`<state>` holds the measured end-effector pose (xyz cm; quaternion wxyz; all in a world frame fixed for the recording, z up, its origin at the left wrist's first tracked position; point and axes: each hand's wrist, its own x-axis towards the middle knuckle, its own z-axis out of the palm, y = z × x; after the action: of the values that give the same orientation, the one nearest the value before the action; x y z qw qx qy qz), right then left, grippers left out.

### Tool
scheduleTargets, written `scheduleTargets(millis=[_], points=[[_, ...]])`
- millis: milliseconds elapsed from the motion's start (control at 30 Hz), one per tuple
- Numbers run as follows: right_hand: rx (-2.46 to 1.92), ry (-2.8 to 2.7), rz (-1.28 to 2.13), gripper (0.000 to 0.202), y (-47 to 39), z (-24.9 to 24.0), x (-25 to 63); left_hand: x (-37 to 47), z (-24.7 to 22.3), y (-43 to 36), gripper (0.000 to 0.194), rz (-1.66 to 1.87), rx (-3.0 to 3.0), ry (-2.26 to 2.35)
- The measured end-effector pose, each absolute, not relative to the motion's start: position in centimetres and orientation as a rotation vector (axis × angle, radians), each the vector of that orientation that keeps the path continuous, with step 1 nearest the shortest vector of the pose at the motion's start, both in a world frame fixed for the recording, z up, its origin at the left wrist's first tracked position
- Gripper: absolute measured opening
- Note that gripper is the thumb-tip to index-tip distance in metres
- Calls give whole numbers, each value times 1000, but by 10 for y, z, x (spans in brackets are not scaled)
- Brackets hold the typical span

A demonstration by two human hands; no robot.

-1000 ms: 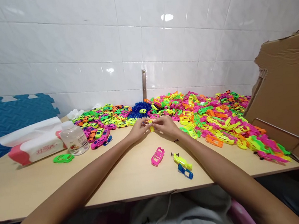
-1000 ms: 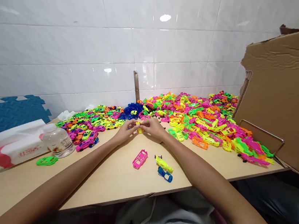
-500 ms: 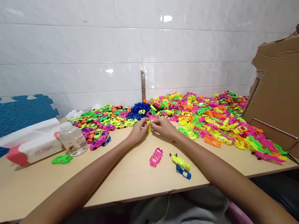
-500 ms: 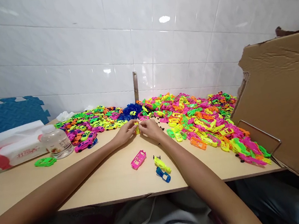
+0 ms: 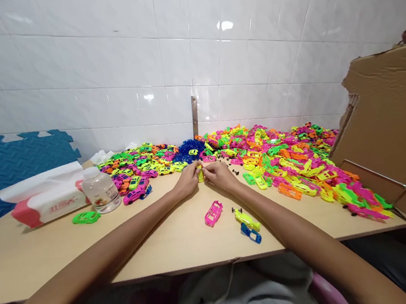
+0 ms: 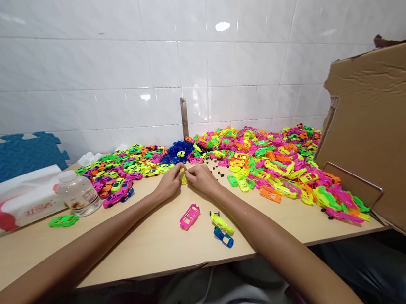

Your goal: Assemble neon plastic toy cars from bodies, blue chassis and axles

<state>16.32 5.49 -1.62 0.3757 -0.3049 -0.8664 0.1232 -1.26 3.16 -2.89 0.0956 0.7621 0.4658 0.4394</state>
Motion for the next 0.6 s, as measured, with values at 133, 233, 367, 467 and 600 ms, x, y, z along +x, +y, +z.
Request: scheduleTargets(millis=[133,233,367,467,600], points=[[-790,-2218,360,45,57,-18,164,-14,-30,32,18,1299,2277,1375],[-797,-2219,387,45,60,-20,164,-13,-30,32,18,1295,2285,1371],[-797,-2228,406,42,66,-19,165,-10,-31,31,22,1283,2296,1352],[-806,-2238,392,40,71,-17,170,-8,-32,31,30,1278,2298,1324],[-840,-2229,371,35,78,-15,181,-9,-32,36,47,1316,2241,1340]])
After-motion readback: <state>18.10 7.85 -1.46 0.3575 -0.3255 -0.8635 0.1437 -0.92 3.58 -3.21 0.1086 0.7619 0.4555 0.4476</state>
